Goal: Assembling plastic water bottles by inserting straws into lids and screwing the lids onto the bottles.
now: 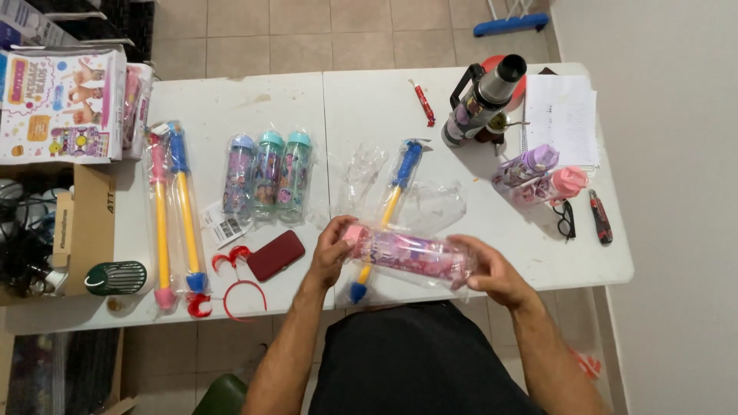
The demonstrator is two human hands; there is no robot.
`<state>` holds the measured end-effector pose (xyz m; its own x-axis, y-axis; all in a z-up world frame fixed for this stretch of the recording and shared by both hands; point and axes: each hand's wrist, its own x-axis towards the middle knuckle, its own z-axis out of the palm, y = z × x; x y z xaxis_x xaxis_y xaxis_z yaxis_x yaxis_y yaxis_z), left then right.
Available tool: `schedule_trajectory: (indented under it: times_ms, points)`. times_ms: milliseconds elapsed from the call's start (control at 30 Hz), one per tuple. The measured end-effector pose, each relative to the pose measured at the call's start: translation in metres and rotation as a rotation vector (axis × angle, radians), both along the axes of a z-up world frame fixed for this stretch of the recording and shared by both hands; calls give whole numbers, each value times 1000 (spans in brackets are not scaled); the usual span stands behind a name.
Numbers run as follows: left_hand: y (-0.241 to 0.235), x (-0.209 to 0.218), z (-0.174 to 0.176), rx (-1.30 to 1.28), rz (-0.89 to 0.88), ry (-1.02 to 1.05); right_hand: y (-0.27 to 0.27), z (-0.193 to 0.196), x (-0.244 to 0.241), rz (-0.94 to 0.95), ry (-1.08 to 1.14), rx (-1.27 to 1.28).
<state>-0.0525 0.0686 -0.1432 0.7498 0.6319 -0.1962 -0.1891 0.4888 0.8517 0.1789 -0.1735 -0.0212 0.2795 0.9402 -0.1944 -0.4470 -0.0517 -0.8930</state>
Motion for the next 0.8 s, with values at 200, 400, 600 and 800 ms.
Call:
schedule_trajectory:
  times_ms: [200, 400, 600, 800]
  points:
    - [-46, 5, -26, -372, 36, -98, 16, 10, -5, -585, -637, -141]
    - [-50, 5, -36, -564, -25, -315, 34, 62, -15, -378, -821, 54]
    - [-44, 8, -36, -512, 65, -482, 51, 89, -20, -385, -856, 108]
    - [-43, 14, 5, -250, 172, -415, 62, 120, -24, -311, -901, -406]
